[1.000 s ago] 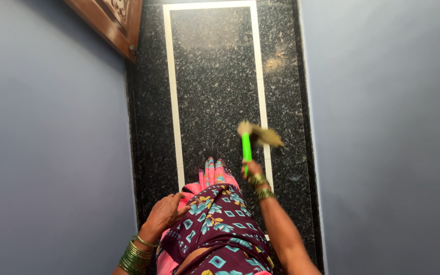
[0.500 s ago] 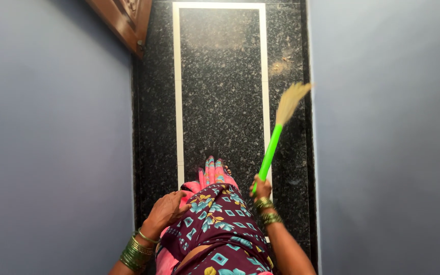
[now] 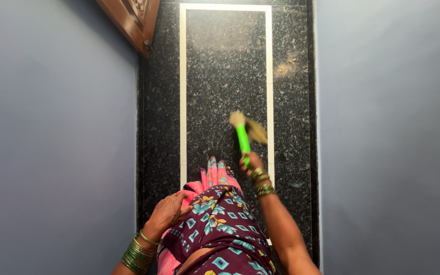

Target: The person sweeps the floor with a broom, moving through a hallway and across a patterned threshold while cleaning the dark tiles.

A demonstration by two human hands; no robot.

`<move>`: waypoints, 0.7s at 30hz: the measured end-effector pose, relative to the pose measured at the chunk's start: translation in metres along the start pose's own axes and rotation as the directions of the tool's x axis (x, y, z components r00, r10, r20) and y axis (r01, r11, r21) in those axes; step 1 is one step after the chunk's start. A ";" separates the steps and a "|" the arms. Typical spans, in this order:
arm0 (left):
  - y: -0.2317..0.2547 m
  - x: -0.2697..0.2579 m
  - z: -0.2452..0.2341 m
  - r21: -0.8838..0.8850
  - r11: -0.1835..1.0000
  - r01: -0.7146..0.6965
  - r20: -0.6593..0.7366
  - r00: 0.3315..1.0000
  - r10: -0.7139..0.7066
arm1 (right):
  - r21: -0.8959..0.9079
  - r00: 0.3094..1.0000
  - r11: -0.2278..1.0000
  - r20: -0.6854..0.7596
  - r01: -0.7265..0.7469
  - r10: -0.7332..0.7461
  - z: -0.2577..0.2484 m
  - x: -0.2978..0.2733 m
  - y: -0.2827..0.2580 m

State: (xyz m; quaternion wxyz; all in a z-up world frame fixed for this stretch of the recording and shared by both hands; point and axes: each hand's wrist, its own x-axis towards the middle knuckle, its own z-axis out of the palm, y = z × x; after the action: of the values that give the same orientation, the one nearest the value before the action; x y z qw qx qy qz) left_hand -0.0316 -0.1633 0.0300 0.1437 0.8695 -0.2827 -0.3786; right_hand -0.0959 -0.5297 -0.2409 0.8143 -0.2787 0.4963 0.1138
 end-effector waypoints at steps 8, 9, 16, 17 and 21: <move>-0.002 -0.006 0.010 -0.038 0.999 0.030 -0.023 0.999 -0.031 | 0.216 0.989 0.967 -0.084 0.134 -0.118 0.034 -0.080 -0.044; 0.000 -0.006 0.012 -0.050 0.997 0.050 -0.014 0.999 -0.050 | -0.011 0.951 0.963 -0.154 0.268 -0.266 0.045 -0.096 -0.027; 0.006 -0.001 0.021 -0.081 0.997 -0.001 -0.036 0.999 -0.002 | -0.698 0.877 0.670 -0.128 0.252 -0.464 0.050 -0.140 0.087; 0.008 0.000 0.019 -0.080 0.997 -0.003 -0.035 0.999 0.000 | -0.697 0.876 0.671 -0.129 0.253 -0.465 0.051 -0.147 0.084; 0.010 0.000 0.019 -0.056 0.998 -0.039 -0.096 0.995 0.033 | -0.949 0.963 0.277 0.079 0.152 -0.257 0.055 -0.148 0.077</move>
State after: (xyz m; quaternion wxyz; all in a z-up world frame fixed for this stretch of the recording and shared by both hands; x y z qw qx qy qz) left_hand -0.0498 -0.1718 0.0215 0.1891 0.8768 -0.2800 -0.3421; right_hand -0.1612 -0.4220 -0.1190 0.4784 -0.7694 0.3298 0.2653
